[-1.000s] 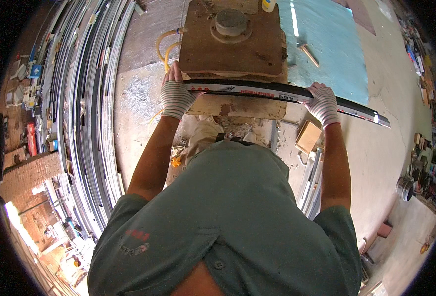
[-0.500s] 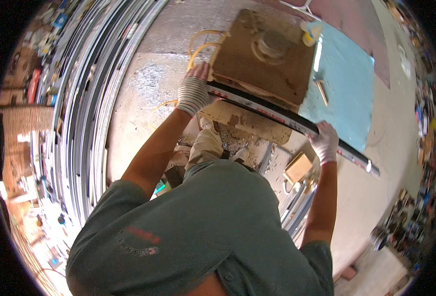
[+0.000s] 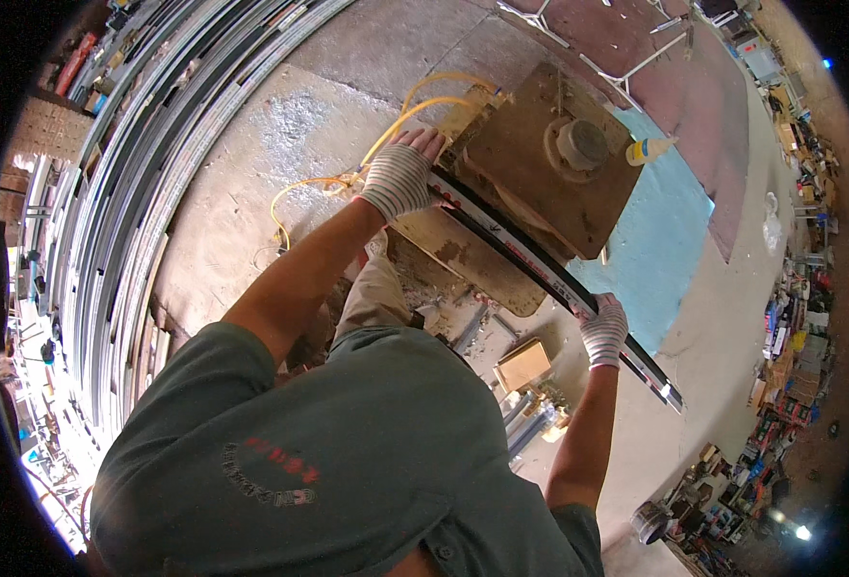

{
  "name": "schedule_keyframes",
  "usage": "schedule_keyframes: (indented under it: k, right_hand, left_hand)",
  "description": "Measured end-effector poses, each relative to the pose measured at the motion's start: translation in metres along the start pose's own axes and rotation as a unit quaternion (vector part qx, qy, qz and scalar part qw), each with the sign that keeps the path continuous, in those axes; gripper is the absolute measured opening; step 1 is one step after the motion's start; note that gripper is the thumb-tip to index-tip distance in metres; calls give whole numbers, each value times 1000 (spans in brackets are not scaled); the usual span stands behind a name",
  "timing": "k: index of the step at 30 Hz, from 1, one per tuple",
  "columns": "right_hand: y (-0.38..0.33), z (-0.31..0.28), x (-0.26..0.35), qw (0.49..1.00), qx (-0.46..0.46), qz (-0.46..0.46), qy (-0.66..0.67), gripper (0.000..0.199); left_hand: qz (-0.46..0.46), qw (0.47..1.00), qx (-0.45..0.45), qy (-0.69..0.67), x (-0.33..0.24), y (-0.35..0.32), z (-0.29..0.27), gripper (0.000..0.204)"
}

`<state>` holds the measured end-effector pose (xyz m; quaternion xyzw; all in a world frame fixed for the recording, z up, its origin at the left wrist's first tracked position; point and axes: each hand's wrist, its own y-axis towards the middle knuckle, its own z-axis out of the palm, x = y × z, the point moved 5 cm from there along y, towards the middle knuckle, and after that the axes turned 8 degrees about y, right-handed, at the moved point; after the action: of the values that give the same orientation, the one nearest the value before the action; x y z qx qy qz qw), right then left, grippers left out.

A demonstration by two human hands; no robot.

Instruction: The person positions a long black metal profile on a cutting machine, then moves to a workbench to apply sealant into the profile's channels using a caulking gun. They insert small metal fasteners into the sealed profile and place the profile among others on the bench.

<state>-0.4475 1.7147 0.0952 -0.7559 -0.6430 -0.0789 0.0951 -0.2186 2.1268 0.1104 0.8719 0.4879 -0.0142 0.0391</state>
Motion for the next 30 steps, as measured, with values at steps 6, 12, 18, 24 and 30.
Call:
schedule_keyframes:
  k: [6, 12, 18, 24, 30]
  right_hand:
    - [1, 4, -2, 998, 20, 10, -54, 49]
    - [3, -4, 5, 993, 79, 78, -40, 51]
    - [2, -14, 17, 990, 97, 96, -22, 48]
    - [0, -13, 18, 994, 78, 71, -24, 41]
    - [-2, -11, 18, 993, 83, 75, -27, 43]
  left_hand:
    - [-3, 999, 16, 33, -1, 5, 10, 121]
    - [-1, 1000, 5, 12, -4, 6, 3, 118]
    - [1, 999, 20, 37, -8, 8, -2, 117]
    - [7, 997, 41, 58, -9, 12, -3, 117]
    - [28, 998, -11, 54, -8, 6, 1, 116]
